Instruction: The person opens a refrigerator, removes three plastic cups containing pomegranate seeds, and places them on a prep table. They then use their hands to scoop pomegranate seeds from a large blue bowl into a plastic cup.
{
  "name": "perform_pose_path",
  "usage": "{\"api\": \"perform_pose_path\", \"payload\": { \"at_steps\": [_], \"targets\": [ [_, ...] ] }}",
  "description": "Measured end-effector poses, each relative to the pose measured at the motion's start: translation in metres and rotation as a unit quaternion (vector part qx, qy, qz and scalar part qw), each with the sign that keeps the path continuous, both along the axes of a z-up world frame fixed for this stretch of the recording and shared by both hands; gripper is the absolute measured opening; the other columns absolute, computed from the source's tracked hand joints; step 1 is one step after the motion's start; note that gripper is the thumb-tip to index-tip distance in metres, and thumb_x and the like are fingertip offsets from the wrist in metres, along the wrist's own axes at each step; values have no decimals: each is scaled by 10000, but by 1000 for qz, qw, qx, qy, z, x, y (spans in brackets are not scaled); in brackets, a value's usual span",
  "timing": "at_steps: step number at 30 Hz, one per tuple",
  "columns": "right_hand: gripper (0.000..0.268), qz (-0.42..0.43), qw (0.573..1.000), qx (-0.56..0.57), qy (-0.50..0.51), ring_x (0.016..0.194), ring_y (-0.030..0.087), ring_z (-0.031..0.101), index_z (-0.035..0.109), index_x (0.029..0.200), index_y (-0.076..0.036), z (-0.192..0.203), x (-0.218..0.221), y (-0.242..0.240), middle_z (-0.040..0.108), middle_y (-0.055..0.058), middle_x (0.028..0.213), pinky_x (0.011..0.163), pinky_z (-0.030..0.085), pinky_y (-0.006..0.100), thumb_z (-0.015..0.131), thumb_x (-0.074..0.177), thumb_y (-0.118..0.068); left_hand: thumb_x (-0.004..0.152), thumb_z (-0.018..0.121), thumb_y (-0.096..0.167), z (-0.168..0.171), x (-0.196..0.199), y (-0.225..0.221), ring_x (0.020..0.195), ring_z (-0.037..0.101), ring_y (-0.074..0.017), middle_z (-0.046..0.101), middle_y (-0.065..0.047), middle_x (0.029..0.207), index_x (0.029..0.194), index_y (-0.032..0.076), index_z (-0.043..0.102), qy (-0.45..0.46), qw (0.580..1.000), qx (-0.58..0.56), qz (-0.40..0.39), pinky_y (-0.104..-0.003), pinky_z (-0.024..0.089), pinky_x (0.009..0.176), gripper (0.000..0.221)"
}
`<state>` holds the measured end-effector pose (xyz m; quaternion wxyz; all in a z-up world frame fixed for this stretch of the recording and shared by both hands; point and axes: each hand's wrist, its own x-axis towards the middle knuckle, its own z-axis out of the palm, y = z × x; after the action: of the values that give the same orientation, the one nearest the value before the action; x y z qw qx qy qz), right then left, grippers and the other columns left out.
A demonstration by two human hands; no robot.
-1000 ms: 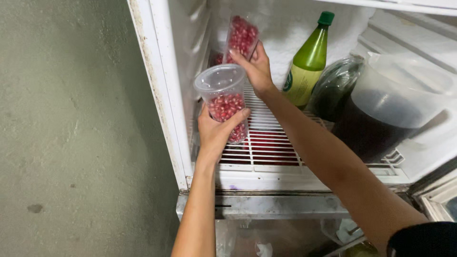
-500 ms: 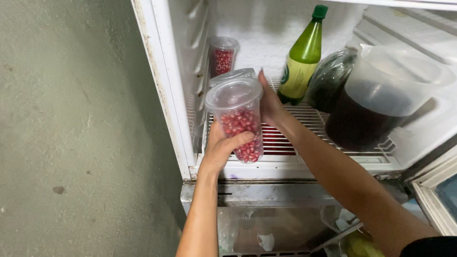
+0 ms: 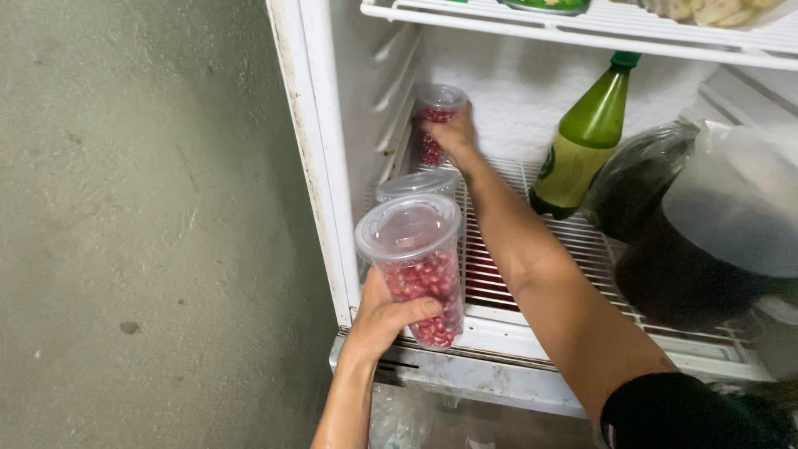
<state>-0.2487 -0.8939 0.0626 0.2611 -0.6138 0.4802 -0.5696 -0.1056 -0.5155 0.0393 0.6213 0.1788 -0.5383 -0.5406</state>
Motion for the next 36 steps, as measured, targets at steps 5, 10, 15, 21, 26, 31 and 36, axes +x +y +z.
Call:
{"api": "perform_pose_path", "payload": {
  "at_steps": [5,10,15,21,26,31,36],
  "targets": [
    [877,110,991,26,-69,1131,252,678,384,1414,-1,6,-21,24,666,158,1250,980,579,358,867,686,-73,629,929,347,-3,1,3,1205,631,-237,654,-129,1284,1440,-40,500,0,1000,1,20,-378,484,1090,996],
    [883,153,980,66,-111,1196,222,631,357,1426,-34,5,-45,84,621,112,1263,1044,540,369,889,722,-71,624,946,395,-12,1,19,1252,606,-250,627,-144,1333,1478,-42,472,10,1000,-2,25,-381,463,1115,1070],
    [690,217,962,58,-155,1179,267,659,468,1413,5,-6,-76,182,663,180,1257,1060,525,416,835,834,-81,610,987,414,-30,-7,46,1304,555,-262,568,-121,1383,1521,-6,386,142,986,50,-76,-417,450,1121,1170],
    [697,384,877,30,-287,1204,217,643,415,1469,-31,-7,-118,370,631,122,1312,1064,537,412,802,902,-149,625,993,409,-42,-2,124,1312,549,-275,570,-117,1390,1524,-13,384,164,979,46,-112,-447,454,1129,1165],
    [763,403,867,37,-291,1166,275,671,508,1448,86,1,-132,554,666,202,1305,1009,555,438,841,922,-355,662,980,381,-54,-9,222,1327,546,-242,557,-91,1417,1531,21,368,177,971,59,-151,-423,453,1141,1123],
    [857,254,932,41,-257,1178,265,664,509,1424,51,1,-144,709,650,178,1313,1012,543,433,888,822,-426,702,969,368,-60,-18,292,1307,583,-266,576,-117,1407,1526,8,388,171,957,61,-225,-442,490,1122,1070],
    [893,152,963,-35,-219,1225,252,645,484,1461,32,9,-167,838,646,156,1338,1048,536,415,894,827,-446,719,969,367,-67,-52,344,1293,581,-265,579,-102,1389,1524,28,388,206,930,83,-294,-459,490,1122,1049]
  ]
}}
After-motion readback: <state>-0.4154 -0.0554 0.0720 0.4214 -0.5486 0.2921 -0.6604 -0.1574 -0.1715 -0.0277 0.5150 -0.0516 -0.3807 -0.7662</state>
